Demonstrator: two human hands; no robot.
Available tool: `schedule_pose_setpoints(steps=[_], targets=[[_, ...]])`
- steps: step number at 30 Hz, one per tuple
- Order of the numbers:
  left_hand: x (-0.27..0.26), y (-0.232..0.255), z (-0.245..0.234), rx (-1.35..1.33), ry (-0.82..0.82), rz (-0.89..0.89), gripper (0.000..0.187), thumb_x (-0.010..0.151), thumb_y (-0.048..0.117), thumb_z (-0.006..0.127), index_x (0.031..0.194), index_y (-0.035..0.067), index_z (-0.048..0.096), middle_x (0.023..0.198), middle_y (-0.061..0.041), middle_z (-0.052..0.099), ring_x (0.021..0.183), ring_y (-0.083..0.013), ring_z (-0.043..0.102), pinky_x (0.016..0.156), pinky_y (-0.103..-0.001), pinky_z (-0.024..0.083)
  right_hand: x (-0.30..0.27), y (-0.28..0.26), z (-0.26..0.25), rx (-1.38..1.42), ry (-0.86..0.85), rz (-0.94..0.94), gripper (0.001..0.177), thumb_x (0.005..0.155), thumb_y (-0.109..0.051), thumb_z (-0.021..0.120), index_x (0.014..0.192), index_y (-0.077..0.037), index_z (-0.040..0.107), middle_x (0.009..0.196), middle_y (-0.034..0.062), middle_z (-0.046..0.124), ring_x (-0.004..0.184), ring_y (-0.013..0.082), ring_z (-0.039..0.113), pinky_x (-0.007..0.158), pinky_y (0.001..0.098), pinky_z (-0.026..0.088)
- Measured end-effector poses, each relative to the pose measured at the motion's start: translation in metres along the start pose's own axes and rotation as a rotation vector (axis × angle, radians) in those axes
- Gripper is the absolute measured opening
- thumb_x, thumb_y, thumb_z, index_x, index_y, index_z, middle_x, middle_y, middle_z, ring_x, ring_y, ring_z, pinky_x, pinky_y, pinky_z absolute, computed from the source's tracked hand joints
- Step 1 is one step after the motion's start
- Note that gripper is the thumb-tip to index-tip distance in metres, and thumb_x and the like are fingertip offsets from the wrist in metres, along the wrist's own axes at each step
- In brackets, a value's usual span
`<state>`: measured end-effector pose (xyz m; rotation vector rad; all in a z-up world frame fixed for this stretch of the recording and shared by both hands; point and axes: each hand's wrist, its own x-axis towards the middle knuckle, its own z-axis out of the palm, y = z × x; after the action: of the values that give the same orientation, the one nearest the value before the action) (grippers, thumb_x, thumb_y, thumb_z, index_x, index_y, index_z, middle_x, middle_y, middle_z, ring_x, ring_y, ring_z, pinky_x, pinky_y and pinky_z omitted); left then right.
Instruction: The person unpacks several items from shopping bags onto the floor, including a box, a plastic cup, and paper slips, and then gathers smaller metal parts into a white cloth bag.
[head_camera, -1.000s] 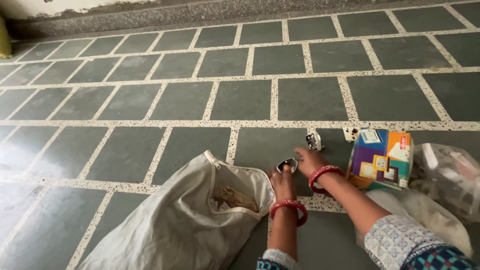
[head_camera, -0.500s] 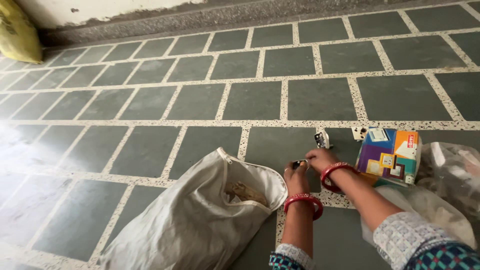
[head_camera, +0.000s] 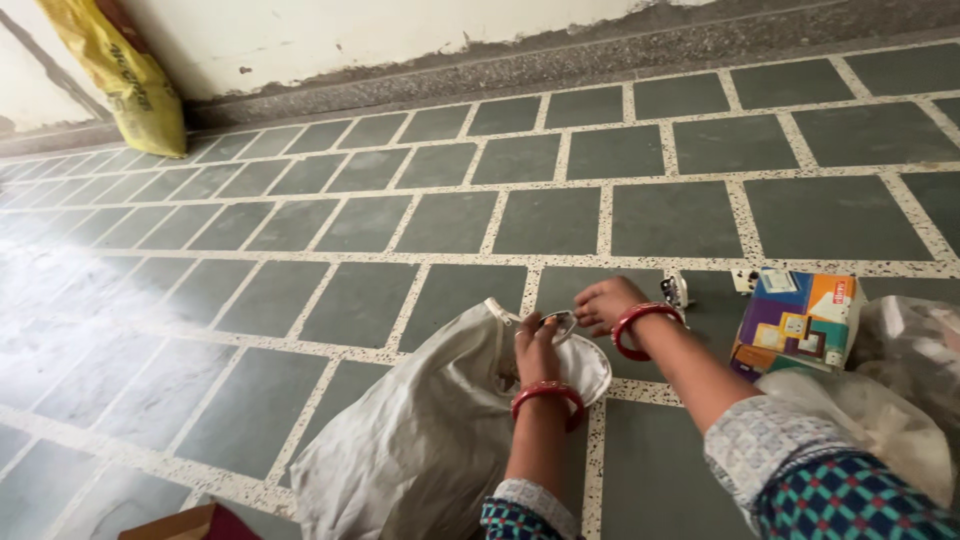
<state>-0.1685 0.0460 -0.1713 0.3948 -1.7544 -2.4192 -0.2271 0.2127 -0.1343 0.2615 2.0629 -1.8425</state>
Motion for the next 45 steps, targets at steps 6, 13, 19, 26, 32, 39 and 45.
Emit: schedule_pose_setpoints(steps=[6, 13, 19, 26, 32, 39, 45], targets=[[-0.009, 0.016, -0.052, 0.021, 0.074, -0.116, 0.051, 0.091, 0.015, 0.061, 0.140, 0.005, 0.054, 0.119, -0.015, 0.068, 0.091, -0.0206, 0.065, 0.070, -0.035, 0.053, 0.019, 0.022, 0.054, 0.085, -0.228, 0.060, 0.032, 0.095, -0.004, 0.063, 0.124, 0.008, 0.066, 0.095, 0.0150, 0.068, 0.069, 0.0180, 0.059, 0.056, 0.0323, 0.051], [0.001, -0.011, -0.057, 0.006, 0.001, -0.086, 0.048, 0.091, 0.013, 0.058, 0.139, 0.003, 0.058, 0.115, -0.006, 0.068, 0.084, -0.0124, 0.062, 0.068, -0.025, 0.053, -0.011, 0.007, 0.036, -0.130, -0.104, 0.056, 0.035, 0.092, 0.002, 0.061, 0.125, 0.005, 0.069, 0.093, 0.0124, 0.073, 0.067, 0.0156, 0.062, 0.056, 0.0289, 0.051], [-0.010, -0.033, 0.010, 0.070, -0.201, -0.237, 0.041, 0.090, 0.013, 0.061, 0.128, 0.000, 0.070, 0.088, -0.003, 0.059, 0.065, -0.0087, 0.044, 0.055, -0.025, 0.035, -0.017, 0.015, -0.031, -0.251, 0.115, 0.129, 0.028, 0.096, -0.001, 0.057, 0.121, 0.001, 0.070, 0.092, 0.0103, 0.074, 0.073, 0.0158, 0.067, 0.062, 0.0290, 0.056], [-0.015, -0.084, 0.075, 0.107, -0.290, -0.295, 0.041, 0.087, 0.011, 0.061, 0.126, 0.001, 0.070, 0.085, 0.005, 0.064, 0.066, -0.0047, 0.050, 0.060, -0.022, 0.042, 0.002, 0.057, -0.104, -0.119, 0.268, 0.158, 0.029, 0.091, 0.006, 0.058, 0.117, 0.001, 0.071, 0.091, 0.0123, 0.075, 0.072, 0.0195, 0.068, 0.062, 0.0322, 0.056], [-0.008, -0.139, 0.095, 0.049, -0.245, -0.373, 0.041, 0.088, 0.014, 0.062, 0.126, 0.001, 0.069, 0.086, 0.002, 0.064, 0.071, -0.0074, 0.052, 0.061, -0.023, 0.041, 0.003, 0.070, -0.132, -0.415, 0.335, 0.198, 0.030, 0.091, -0.003, 0.065, 0.117, -0.009, 0.076, 0.096, 0.0081, 0.076, 0.068, 0.0211, 0.064, 0.063, 0.0342, 0.053], [0.005, -0.194, 0.100, -0.056, -0.194, -0.360, 0.039, 0.092, 0.010, 0.062, 0.129, -0.002, 0.063, 0.089, 0.003, 0.065, 0.071, -0.0077, 0.056, 0.061, -0.024, 0.044, 0.038, 0.126, -0.150, -0.706, 0.230, 0.033, 0.056, 0.084, 0.006, 0.055, 0.133, -0.016, 0.067, 0.124, 0.0122, 0.071, 0.106, 0.0273, 0.071, 0.090, 0.0361, 0.054], [0.008, -0.212, 0.104, -0.060, -0.293, -0.381, 0.034, 0.092, 0.012, 0.060, 0.122, -0.005, 0.064, 0.078, -0.001, 0.059, 0.061, -0.0096, 0.048, 0.053, -0.026, 0.038, 0.041, 0.146, -0.141, -0.527, 0.107, -0.038, 0.050, 0.083, 0.012, 0.054, 0.125, -0.007, 0.072, 0.123, 0.0096, 0.076, 0.113, 0.0218, 0.071, 0.093, 0.0328, 0.054]])
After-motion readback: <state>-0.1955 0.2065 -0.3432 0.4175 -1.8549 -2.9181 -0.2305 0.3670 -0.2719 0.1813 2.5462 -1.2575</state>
